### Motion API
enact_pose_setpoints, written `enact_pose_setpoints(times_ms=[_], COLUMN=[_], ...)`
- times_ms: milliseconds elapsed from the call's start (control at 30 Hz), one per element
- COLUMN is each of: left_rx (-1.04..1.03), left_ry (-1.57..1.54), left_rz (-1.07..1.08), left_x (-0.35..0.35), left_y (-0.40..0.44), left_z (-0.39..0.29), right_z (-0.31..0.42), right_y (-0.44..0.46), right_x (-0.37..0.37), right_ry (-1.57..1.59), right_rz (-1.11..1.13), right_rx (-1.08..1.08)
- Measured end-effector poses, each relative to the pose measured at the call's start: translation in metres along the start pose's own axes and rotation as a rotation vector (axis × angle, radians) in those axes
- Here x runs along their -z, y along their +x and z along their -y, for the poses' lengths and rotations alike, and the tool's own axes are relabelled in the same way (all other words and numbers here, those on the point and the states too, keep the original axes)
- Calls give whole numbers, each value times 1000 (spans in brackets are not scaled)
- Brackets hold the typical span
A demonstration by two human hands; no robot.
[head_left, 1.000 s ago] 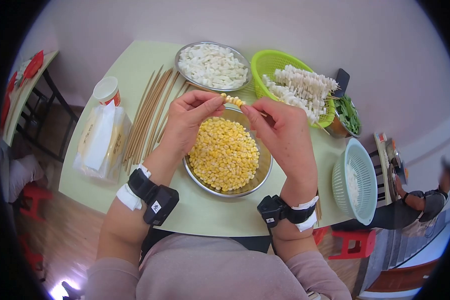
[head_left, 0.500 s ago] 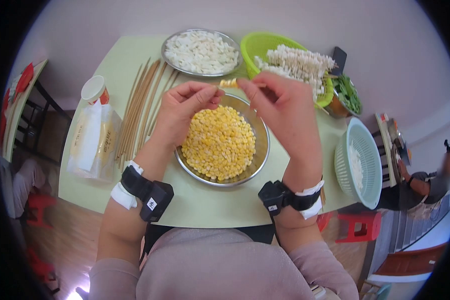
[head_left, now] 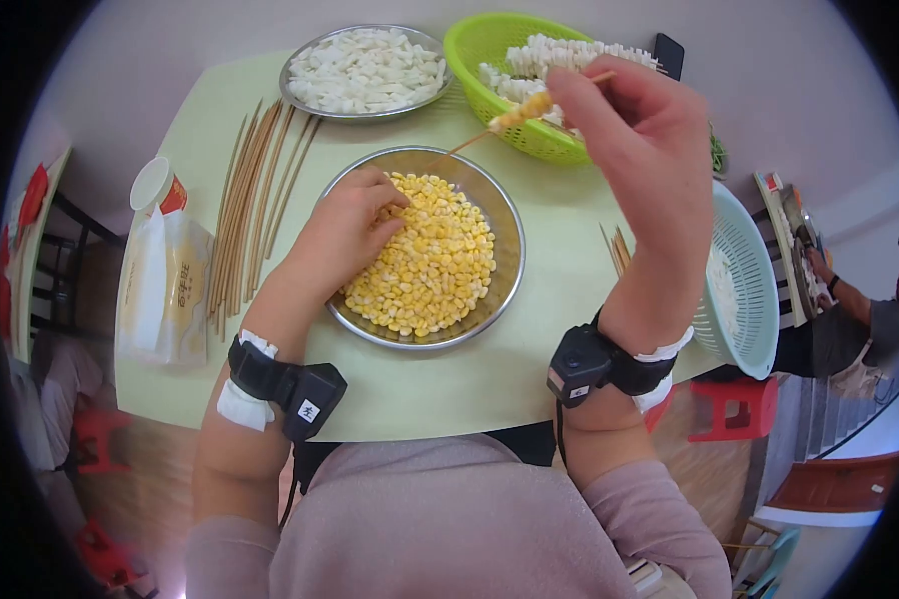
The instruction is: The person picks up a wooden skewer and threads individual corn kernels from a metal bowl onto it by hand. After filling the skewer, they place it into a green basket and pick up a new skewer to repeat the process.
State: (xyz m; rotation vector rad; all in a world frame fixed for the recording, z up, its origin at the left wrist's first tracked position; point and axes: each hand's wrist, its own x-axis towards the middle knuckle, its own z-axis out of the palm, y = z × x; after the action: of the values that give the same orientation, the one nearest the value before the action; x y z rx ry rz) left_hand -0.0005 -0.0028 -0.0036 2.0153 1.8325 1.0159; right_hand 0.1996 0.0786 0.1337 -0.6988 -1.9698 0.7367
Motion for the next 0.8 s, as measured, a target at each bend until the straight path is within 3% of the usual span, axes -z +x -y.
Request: enact_pose_setpoints(times_ms=[67, 200, 267, 800], left_rx=[112, 77, 57, 113], left_ry=[-30, 10, 16, -117], left_rz=[33, 25, 34, 20], left_x=[0, -2, -2, 0], left_y=[0, 1, 1, 1], left_z=[-2, -1, -1, -7], right_z=[-3, -9, -11, -15], right_y=[-1, 0, 0, 4], right_x=[-6, -16, -19, -32], right_ry=[-16, -105, -357, -385], right_rz=[9, 120, 148, -24], right_rx=[8, 57, 141, 147])
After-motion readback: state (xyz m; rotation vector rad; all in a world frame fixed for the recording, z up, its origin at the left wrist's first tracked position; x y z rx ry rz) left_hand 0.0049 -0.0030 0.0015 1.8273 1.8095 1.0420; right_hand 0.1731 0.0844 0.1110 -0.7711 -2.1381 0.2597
